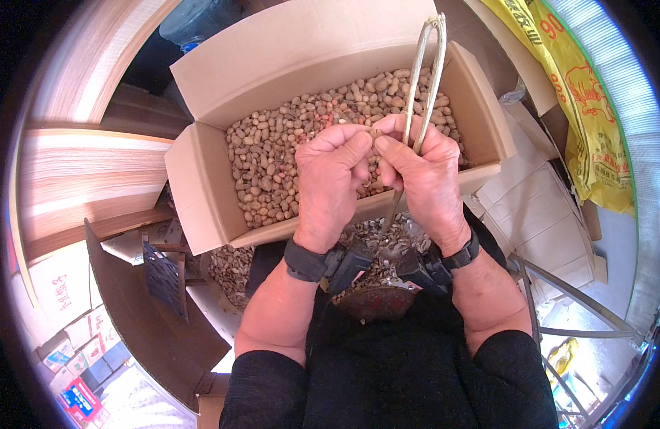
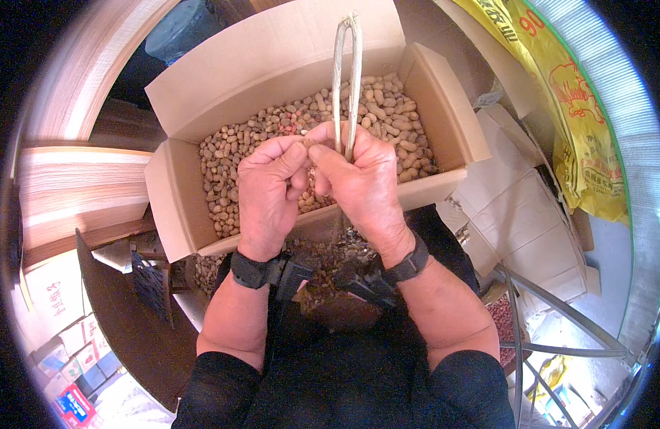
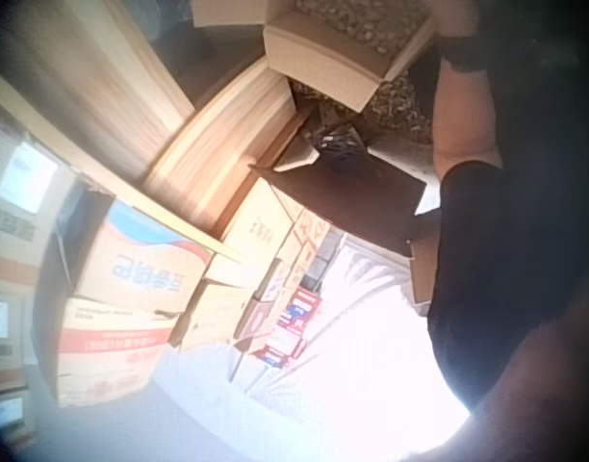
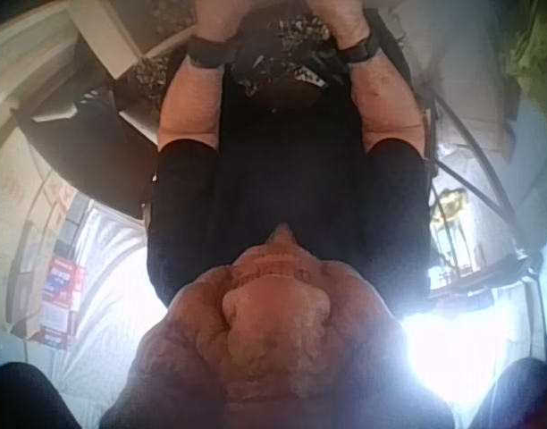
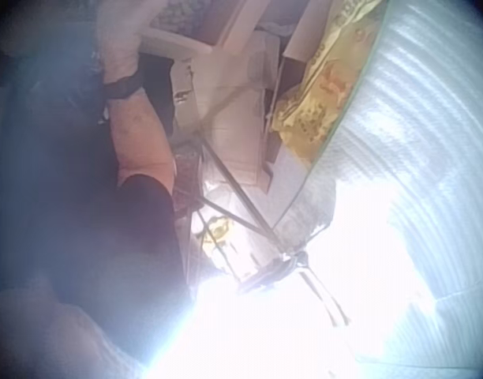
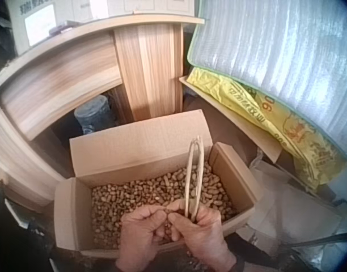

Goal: Cracking and processing nuts using a nutcracker tool.

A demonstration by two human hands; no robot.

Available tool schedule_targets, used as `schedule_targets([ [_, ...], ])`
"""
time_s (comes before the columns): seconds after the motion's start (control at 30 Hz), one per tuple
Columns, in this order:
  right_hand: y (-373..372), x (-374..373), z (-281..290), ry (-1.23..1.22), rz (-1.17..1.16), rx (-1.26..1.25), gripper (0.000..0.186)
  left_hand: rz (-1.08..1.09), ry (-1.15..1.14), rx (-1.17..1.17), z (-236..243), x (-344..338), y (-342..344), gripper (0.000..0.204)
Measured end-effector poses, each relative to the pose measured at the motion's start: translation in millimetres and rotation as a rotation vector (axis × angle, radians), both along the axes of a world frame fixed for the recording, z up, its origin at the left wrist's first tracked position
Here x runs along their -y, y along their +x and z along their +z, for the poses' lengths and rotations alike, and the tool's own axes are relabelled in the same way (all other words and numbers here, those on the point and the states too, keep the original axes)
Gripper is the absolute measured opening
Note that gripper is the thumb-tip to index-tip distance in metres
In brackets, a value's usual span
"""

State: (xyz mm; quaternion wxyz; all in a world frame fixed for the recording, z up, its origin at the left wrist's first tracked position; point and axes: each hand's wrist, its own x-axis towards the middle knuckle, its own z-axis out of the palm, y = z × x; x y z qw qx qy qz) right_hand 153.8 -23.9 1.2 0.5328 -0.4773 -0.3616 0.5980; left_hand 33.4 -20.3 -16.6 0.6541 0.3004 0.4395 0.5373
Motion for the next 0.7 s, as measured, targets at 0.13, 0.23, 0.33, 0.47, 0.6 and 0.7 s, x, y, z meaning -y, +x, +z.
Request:
schedule_targets([
  [0.13,2.8,-1.4,-3.7,-0.008,0.045,-0.073,0.008,-0.020,-0.029,0.101,-0.4,-1.4,-1.2,0.016],
  [0.23,2.0,-1.7,-7.4,-0.001,0.056,-0.143,0.009,-0.012,-0.047,0.155,-0.2,-1.4,-1.5,0.014],
  [0.33,0.9,-2.1,-8.4,0.011,0.028,-0.163,0.008,0.086,0.104,-0.207,3.6,1.8,8.9,0.011],
  [0.47,-1.9,-0.4,-4.2,0.009,-0.028,-0.101,0.007,0.179,0.323,-0.590,-3.9,0.2,7.5,0.006],
  [0.6,-0.3,0.0,-5.4,-0.021,-0.021,-0.111,0.005,0.157,0.383,-0.594,-4.6,2.3,8.3,0.007],
  [0.7,-0.7,1.6,-5.7,0.004,-0.027,-0.045,0.004,0.093,0.228,-0.447,-2.1,3.3,9.6,0.012],
])
